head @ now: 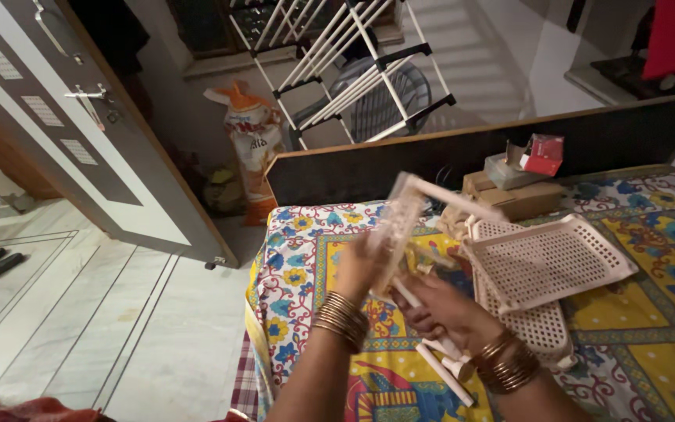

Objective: The person disassembles a pink plastic rack into trays and rods, wipes the trays with a cloth, and reattaches the rods to the trays. The person handles the components one at a time on a patterned bedsheet.

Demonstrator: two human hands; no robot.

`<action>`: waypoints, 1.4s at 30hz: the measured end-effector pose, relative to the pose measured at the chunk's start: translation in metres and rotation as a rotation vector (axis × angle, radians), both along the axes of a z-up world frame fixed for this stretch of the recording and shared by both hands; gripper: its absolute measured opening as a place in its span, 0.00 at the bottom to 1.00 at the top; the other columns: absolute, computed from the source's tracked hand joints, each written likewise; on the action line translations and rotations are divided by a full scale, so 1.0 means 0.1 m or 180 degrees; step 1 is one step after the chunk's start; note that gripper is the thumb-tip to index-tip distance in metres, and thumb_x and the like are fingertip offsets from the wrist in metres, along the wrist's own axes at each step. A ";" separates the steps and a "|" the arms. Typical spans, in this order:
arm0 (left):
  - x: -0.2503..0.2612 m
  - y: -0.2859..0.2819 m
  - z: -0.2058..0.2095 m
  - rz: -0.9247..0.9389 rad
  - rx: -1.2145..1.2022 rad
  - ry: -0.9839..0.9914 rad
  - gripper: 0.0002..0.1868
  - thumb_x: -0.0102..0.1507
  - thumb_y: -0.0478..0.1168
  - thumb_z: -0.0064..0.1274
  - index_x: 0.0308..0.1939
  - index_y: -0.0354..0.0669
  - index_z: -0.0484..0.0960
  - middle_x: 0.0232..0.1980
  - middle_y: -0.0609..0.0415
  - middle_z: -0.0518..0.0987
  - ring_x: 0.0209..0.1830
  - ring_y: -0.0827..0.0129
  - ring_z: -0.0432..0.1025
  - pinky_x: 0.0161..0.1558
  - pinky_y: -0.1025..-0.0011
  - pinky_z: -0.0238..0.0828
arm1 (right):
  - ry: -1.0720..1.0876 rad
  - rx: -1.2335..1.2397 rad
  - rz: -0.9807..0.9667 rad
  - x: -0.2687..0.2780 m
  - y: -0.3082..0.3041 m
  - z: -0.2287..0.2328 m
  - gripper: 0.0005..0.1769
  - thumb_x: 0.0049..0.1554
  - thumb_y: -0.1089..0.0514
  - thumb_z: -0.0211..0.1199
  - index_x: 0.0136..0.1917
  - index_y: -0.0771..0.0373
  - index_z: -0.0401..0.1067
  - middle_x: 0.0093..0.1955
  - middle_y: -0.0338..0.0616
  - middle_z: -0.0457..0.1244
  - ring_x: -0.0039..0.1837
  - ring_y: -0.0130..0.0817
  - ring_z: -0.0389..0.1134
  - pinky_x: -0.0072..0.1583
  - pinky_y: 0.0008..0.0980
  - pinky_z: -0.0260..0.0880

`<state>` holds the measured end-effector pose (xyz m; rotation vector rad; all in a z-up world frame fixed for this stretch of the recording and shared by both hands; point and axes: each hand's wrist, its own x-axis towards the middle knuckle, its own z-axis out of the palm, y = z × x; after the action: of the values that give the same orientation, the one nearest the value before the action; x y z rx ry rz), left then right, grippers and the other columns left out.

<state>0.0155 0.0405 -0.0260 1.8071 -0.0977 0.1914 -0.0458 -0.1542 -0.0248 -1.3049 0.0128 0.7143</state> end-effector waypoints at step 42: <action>-0.44 -0.20 0.70 0.0458 0.1071 0.0087 0.23 0.59 0.62 0.58 0.37 0.45 0.88 0.29 0.50 0.85 0.28 0.61 0.81 0.34 0.62 0.75 | -0.1675 0.0011 -0.1157 0.24 0.16 0.08 0.15 0.59 0.51 0.65 0.51 0.66 0.76 0.28 0.37 0.63 0.28 0.26 0.60 0.30 0.34 0.58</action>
<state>-0.0281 0.0210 0.0436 2.1536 0.0218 0.2644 -0.0221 -0.1385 -0.0164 -1.4062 -0.1726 0.0514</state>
